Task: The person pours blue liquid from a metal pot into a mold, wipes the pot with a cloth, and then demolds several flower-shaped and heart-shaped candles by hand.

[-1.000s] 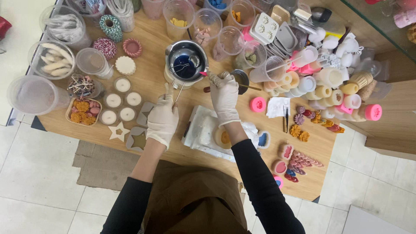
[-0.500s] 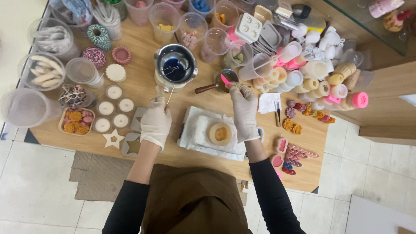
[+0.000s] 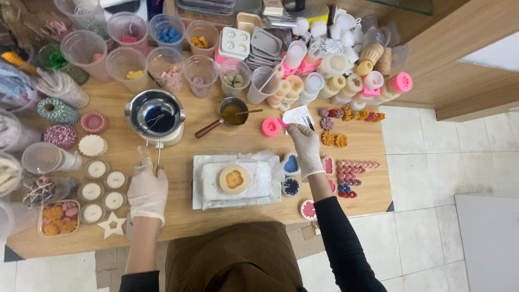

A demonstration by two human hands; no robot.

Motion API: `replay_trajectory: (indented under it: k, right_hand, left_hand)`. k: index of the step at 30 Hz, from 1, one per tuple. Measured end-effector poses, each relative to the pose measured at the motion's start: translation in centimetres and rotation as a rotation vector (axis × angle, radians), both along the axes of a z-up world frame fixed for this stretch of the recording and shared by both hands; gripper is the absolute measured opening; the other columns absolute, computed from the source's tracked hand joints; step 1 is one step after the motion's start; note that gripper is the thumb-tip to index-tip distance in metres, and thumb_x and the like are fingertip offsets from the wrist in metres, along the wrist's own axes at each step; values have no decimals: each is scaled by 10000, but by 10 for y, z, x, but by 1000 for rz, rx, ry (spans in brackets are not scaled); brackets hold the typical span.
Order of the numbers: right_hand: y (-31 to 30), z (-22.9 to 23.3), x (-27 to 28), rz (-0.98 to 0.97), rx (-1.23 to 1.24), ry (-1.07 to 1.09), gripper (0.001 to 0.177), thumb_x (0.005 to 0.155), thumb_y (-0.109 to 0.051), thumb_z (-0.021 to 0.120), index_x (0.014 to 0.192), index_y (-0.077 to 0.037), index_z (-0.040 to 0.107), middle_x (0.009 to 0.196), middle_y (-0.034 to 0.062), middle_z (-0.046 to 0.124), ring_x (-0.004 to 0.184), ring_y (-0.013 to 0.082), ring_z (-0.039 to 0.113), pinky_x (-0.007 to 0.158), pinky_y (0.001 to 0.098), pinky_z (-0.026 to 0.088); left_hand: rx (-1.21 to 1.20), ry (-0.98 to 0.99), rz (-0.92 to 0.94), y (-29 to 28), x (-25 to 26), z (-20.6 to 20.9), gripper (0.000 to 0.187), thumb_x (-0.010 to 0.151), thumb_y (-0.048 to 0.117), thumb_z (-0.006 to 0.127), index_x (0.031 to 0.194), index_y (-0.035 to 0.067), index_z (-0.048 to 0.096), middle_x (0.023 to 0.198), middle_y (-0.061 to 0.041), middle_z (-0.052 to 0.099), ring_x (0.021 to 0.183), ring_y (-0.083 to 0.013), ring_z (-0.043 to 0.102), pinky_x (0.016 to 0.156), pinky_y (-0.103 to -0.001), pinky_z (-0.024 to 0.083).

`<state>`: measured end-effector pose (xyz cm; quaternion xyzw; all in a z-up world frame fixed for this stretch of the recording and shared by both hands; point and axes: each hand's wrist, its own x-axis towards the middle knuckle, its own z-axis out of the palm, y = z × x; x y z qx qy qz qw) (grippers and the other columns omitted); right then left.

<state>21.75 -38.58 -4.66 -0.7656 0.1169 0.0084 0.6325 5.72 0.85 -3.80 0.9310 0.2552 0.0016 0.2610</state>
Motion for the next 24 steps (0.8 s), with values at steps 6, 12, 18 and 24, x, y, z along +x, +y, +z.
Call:
replay_trajectory:
  k: [6, 12, 18, 24]
  right_hand:
    - [-65, -55, 24, -85, -811, 152, 265, 839, -328, 725, 1046, -184, 807, 942, 115, 770, 890, 274, 742, 841, 380, 562]
    - [-65, -112, 45, -36, -984, 45, 255, 840, -267, 706, 1058, -191, 814, 994, 99, 766, 935, 306, 722, 829, 424, 555]
    - [-60, -105, 54, 59, -840, 154, 315, 872, -364, 728, 1115, -167, 772, 1008, 124, 740, 949, 312, 714, 848, 414, 547]
    - [-84, -60, 29, -111, -698, -65, 261, 946, -250, 668, 1140, -129, 793, 1140, 159, 736, 1059, 306, 699, 929, 373, 524]
  left_hand:
    - [108, 77, 9, 6, -2, -17, 492, 1013, 288, 628, 1439, 56, 546, 1225, -248, 674, 1016, -430, 683, 852, -514, 550]
    - [38, 40, 36, 0, 0, 7, 682, 951, 253, 620, 1586, 77, 444, 1094, -255, 686, 907, -428, 672, 788, -520, 520]
    - [96, 104, -15, 2, -3, 2, 554, 1029, 328, 630, 1497, 53, 519, 1092, -237, 705, 968, -412, 681, 847, -506, 532]
    - [273, -85, -82, -12, -4, 47, 810, 930, 390, 697, 1583, -20, 446, 1278, -348, 586, 1006, -493, 639, 833, -530, 515]
